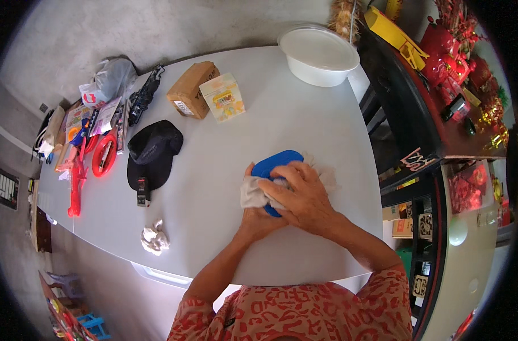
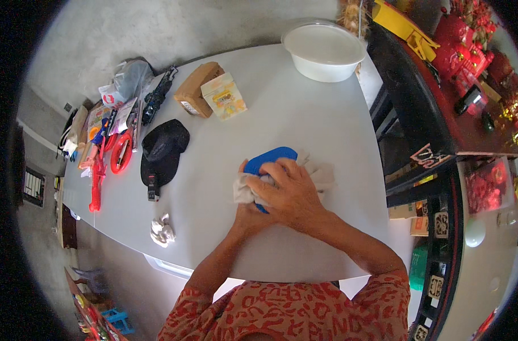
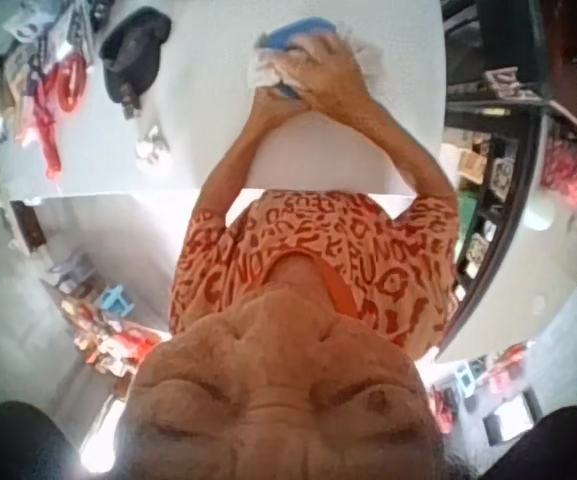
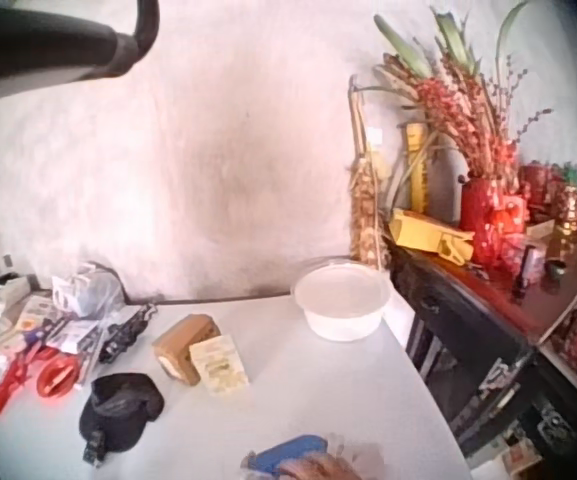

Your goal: The person wipes a blue plastic container, a small box, a cardboard box, and a notebook with a cloth on a white table. They place the cleaned items into a white bowl on the table.

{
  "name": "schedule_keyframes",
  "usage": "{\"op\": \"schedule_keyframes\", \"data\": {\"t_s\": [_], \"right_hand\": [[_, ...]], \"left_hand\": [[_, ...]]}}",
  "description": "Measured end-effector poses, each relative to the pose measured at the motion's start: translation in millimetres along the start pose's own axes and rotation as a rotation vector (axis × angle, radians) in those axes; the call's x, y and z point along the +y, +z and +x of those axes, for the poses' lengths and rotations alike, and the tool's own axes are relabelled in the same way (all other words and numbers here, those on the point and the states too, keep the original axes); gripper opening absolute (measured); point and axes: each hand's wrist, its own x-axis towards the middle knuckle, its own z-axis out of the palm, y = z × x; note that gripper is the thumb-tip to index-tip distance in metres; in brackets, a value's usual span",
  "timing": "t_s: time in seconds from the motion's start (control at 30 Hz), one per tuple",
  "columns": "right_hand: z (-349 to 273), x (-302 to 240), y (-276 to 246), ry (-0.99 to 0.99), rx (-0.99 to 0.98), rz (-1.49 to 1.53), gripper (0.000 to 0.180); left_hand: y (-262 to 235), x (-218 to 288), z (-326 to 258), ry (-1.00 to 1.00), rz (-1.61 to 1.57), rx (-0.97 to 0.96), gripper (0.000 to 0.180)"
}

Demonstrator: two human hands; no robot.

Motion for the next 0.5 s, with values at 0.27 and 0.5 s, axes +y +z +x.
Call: {"op": "schedule_keyframes", "data": {"t_s": [0.27, 0.5], "right_hand": [[18, 42, 25, 0.508, 0.086, -0.146, 0.035], [5, 11, 20, 0.155, 0.084, -0.207, 0.033]], "left_hand": [[7, 27, 1, -0.215, 0.023, 0.113, 0.115], [0, -4, -3, -0.079, -0.031, 0.057, 0.114]]}}
